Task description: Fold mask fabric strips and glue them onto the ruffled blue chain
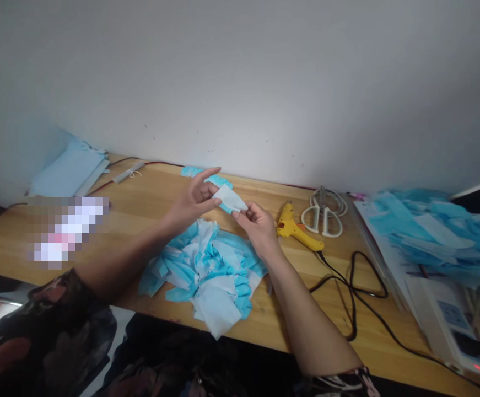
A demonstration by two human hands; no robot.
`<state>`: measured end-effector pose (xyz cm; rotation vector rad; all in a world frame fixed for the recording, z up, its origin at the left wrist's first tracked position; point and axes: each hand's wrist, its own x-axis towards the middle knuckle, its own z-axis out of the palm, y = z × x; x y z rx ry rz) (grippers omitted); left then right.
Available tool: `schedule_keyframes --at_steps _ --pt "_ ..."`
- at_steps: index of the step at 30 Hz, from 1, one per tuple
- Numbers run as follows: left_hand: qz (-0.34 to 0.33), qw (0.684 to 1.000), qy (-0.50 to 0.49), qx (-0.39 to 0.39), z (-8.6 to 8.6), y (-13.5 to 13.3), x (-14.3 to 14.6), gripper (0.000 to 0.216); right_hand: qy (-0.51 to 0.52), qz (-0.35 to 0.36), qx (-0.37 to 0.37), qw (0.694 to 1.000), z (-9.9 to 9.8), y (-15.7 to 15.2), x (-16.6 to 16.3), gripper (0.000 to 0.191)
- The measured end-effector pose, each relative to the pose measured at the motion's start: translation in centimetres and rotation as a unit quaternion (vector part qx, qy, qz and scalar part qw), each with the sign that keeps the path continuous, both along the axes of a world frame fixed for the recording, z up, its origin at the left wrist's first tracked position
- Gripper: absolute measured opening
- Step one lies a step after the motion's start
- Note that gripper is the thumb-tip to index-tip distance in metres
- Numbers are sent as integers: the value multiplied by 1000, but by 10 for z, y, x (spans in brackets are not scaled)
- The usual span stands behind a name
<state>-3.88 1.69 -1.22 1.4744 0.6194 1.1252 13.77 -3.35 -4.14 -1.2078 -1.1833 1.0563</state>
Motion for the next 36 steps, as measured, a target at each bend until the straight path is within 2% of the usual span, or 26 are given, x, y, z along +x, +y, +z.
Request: schedule_keyframes --at_steps 4,7,10,14,18,25,31,36 --pt "-45 991 -48 -120 -6 1 1 75 23 -30 28 999 2 -3 -3 28" --pt "-82 986 -18 -147 -11 4 1 60 23 -37 49 998 4 -4 -5 28" --pt "-121 980 26 -158 -10 3 1 46 22 -39 59 997 4 -3 -5 28" --pt "-102 979 53 -170 -5 -1 0 38 13 -34 67 997 1 -2 -6 29" --pt "-81 977 48 -192 -5 -1 0 41 12 -32 68 997 -2 -2 -5 28" --pt "-122 970 10 -212 -8 1 -1 41 11 -33 65 997 -2 -3 -6 30" --pt "-127 973 14 -193 -7 1 -1 46 -27 2 54 998 -3 -3 -5 40" --pt "-114 979 83 -147 -1 2 -4 41 -13 -25 57 998 -2 -2 -4 38"
